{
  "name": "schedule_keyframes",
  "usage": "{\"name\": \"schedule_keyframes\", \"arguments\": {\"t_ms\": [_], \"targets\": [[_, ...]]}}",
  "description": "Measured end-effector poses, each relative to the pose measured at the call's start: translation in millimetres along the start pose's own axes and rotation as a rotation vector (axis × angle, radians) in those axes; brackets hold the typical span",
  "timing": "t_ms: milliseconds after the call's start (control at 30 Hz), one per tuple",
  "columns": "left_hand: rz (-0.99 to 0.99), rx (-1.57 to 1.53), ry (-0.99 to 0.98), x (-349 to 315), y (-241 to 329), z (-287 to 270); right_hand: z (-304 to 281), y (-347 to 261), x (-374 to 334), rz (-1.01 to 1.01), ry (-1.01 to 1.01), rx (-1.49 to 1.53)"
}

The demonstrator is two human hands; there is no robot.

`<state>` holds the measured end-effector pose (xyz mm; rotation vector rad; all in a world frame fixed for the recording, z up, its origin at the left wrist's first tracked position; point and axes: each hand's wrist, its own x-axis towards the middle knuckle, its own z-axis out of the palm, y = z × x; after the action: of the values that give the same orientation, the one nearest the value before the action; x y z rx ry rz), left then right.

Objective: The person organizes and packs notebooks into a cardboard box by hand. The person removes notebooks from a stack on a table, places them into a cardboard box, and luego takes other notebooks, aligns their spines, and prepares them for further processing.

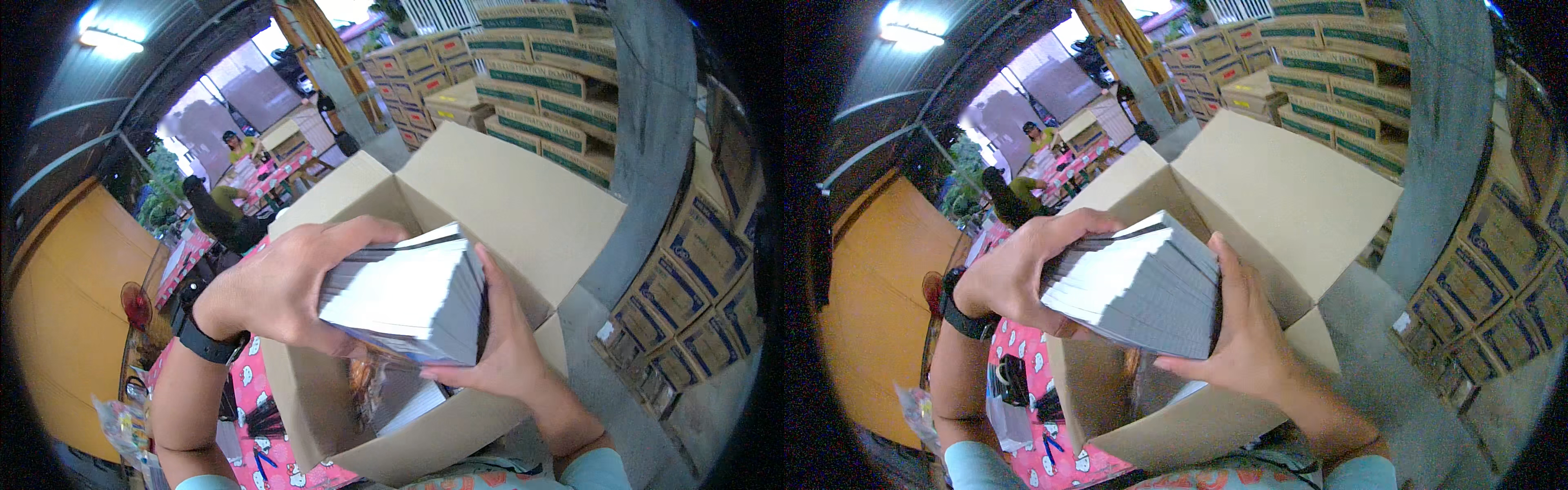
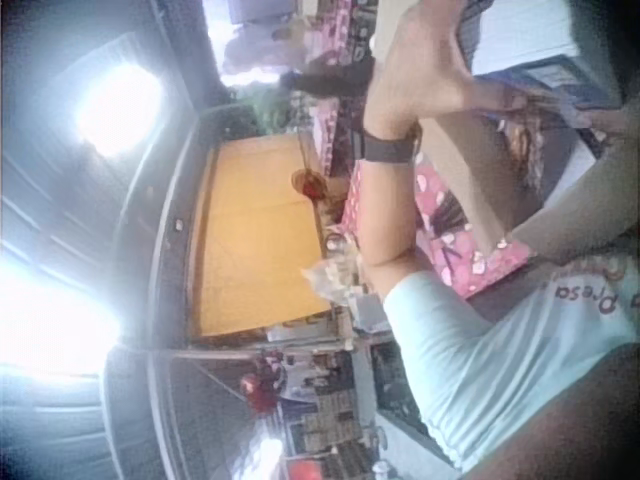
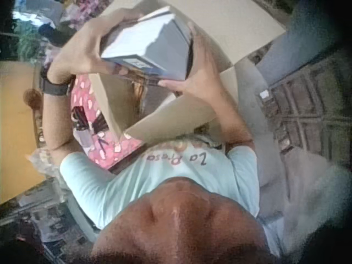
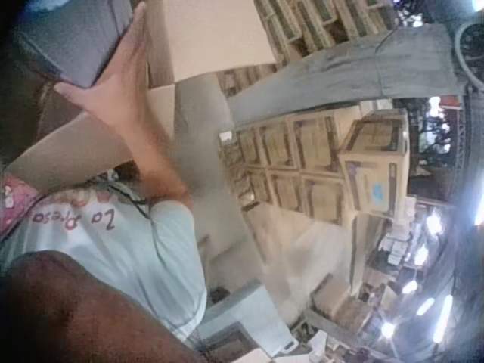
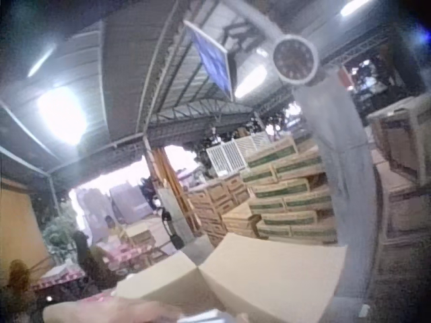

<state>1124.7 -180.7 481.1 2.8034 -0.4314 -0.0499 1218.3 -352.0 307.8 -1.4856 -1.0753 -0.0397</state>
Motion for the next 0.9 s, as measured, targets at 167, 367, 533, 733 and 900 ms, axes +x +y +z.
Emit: {"name": "schedule_keyframes", "arguments": {"t_ms": [167,367,533,733,900], "targets": [[0.037,0.239,0.074,-37,61,-25,11,-22,-10,-0.205,0.127,0.148],[0.039,0.178,0.724,-105,33,13,5,-103,-6,-0.020,0.313,0.573],[-0.164,-0.689,0.997,-184,17,88,65,-153,2,-0.052,0.056,0.704],[-0.155,-1.321,1.436,-313,31,167,181,-198,13,0.163,-0.562,0.711],[-0.151,-1.440,1.804,-409,34,265,282,-208,-28,0.234,-0.945,0.723]]}}
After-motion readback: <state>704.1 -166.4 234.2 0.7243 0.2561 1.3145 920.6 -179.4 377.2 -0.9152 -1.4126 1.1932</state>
